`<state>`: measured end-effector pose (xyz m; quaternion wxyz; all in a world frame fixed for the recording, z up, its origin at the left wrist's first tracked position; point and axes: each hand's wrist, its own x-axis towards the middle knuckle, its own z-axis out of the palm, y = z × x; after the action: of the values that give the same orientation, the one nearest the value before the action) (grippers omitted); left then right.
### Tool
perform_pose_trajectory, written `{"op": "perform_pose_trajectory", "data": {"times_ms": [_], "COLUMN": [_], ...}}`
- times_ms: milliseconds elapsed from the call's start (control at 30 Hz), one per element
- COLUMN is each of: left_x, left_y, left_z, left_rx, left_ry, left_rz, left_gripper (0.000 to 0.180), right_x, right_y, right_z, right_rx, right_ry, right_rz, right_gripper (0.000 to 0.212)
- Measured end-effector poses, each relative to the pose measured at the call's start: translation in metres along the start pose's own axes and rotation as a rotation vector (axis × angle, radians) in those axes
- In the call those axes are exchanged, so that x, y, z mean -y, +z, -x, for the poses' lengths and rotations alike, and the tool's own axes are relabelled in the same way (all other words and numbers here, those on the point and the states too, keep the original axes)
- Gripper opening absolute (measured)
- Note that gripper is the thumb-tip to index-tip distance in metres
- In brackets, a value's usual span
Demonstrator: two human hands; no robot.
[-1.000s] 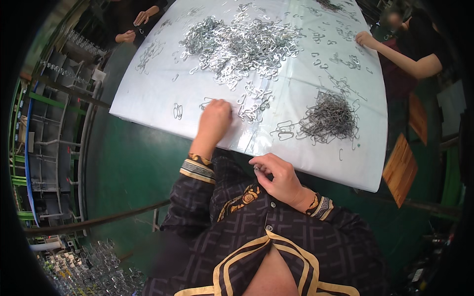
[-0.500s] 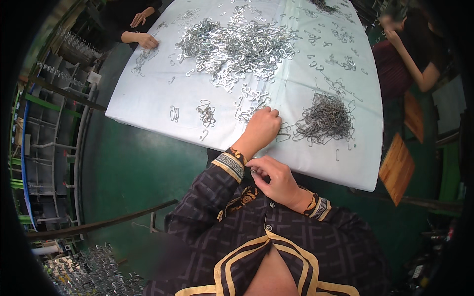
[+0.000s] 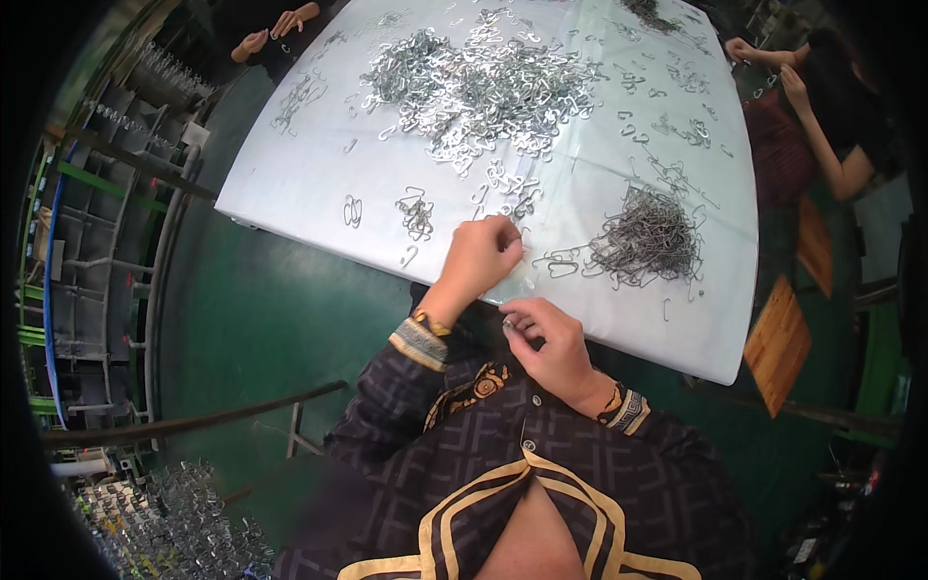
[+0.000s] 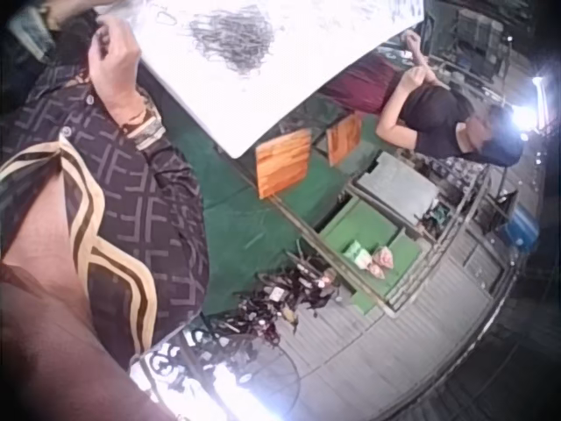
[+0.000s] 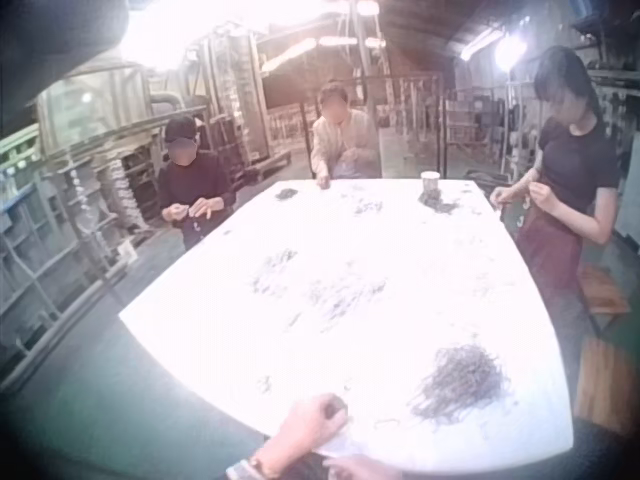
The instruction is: The person picks up metal hooks and wire clips from a table by hand, attaches the clips to the hooks, and hangs the assembled units onto a metal rack.
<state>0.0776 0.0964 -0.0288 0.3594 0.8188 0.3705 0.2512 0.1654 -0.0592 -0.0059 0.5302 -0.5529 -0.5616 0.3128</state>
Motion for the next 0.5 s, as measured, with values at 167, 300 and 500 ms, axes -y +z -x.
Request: {"op": "perform_pose_trajectory", "data": {"times_ms": [167,300,500], "left_x": [-0.021,-0.030,-0.026], "left_y": [-0.049,-0.061,-0.056], "left_z": [0.051,0.079,0.091], "left_rx": [0.099,0.179,0.197], "left_ry": [-0.140,-0.067,-0.094], "left_rz": [0.573,0.638,0.596], "left_gripper": [0.007,0.007,0.007], "right_x": [0.000,0.004,0.003], "right_y": [0.006,0.006,0.010], "right_z": [-0.006,-0.010,-0.010], "right_rx": [-0.031,-0.033,-0.027], "right_ry": [0.015,0.022,0.020], "right_rz": [-0.027,-0.032,-0.021], "right_gripper": [0.031,0.034,0.037]}}
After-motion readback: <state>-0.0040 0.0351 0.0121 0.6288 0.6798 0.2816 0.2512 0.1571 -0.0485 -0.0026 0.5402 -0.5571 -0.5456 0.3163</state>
